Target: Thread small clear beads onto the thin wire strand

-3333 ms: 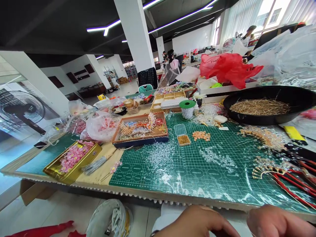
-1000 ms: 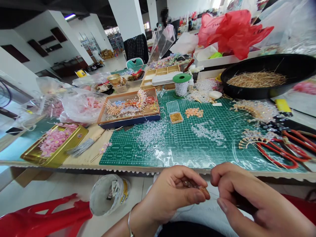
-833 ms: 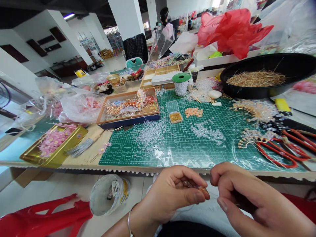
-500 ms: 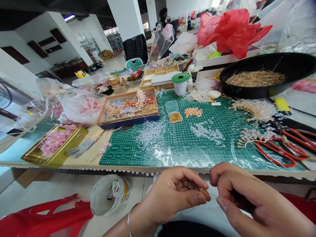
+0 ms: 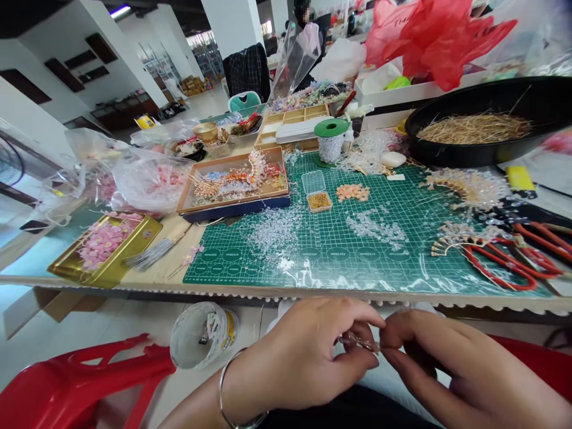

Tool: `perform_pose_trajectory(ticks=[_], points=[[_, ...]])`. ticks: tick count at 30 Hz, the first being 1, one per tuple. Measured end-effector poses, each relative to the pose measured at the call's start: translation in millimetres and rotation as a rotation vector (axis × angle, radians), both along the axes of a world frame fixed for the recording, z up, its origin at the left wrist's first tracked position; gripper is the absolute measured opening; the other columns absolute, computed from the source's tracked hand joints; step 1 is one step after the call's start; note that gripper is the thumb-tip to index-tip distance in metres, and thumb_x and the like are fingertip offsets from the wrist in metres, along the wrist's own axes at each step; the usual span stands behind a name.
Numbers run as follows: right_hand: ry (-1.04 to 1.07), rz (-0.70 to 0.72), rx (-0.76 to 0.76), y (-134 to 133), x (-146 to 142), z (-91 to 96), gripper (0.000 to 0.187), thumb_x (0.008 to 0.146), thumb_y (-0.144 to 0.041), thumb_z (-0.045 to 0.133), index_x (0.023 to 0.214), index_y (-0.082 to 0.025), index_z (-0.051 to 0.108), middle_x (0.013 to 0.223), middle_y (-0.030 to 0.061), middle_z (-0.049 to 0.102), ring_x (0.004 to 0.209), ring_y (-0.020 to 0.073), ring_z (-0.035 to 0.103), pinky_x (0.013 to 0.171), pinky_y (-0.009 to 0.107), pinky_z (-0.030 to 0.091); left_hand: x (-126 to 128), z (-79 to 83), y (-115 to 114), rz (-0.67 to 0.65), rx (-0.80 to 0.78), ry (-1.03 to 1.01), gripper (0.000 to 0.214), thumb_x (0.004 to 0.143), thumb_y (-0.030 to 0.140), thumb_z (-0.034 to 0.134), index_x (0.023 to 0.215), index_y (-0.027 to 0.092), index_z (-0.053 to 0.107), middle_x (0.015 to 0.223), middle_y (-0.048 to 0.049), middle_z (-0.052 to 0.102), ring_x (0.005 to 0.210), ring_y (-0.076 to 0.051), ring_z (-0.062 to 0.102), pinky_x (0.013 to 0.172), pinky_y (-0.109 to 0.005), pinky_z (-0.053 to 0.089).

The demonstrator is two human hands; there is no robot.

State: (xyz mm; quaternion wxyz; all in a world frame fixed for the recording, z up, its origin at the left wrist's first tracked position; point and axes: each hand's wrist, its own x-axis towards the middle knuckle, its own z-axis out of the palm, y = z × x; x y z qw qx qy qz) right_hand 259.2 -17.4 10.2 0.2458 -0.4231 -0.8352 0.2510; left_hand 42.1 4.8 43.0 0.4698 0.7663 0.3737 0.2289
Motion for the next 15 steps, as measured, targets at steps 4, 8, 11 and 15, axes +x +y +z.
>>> perform_pose_trajectory(ticks=[4, 8, 11, 15], points=[[0.070, -0.012, -0.054, 1, -3, 4.7, 0.018, 0.094, -0.020, 0.048, 0.082, -0.027, 0.058, 0.071, -0.0059, 0.065, 0.061, 0.0099, 0.063, 0.053, 0.017, 0.053, 0, -4.5, -1, 0.011, -0.082, -0.044, 0.044, 0.085, 0.020, 0.068, 0.128, 0.019, 0.056, 0.101, -0.0057, 0.071, 0.078, -0.014, 0.061, 0.077, -0.028, 0.050], [0.093, -0.075, -0.055, -2, -2, 2.2, 0.019, 0.097, -0.023, 0.047, 0.082, -0.027, 0.058, 0.073, -0.0054, 0.065, 0.062, 0.0109, 0.063, 0.054, 0.019, 0.053, 3, -10.0, -1, 0.108, -0.376, -0.203, 0.065, 0.078, 0.018, 0.076, 0.137, 0.022, 0.048, 0.116, -0.0089, 0.065, 0.082, -0.013, 0.060, 0.079, -0.030, 0.051], [0.127, -0.107, -0.004, -4, 2, -1.1, 0.010, 0.098, -0.026, 0.050, 0.090, -0.029, 0.056, 0.076, -0.0056, 0.065, 0.063, 0.0110, 0.063, 0.055, 0.019, 0.054, 4, -16.9, 1, 0.179, -0.672, -0.326, 0.073, 0.071, 0.017, 0.084, 0.135, 0.021, 0.049, 0.112, -0.0077, 0.067, 0.080, -0.011, 0.062, 0.078, -0.027, 0.050], [0.137, -0.111, 0.079, -4, 6, -2.8, 0.005, 0.098, -0.025, 0.053, 0.097, -0.030, 0.051, 0.081, -0.0045, 0.065, 0.069, 0.0114, 0.066, 0.061, 0.017, 0.054, 6, -29.6, 0, 0.184, -0.911, -0.550, 0.044, 0.071, 0.024, 0.086, 0.108, 0.014, 0.064, 0.086, -0.0045, 0.069, 0.073, -0.013, 0.067, 0.067, -0.024, 0.052]])
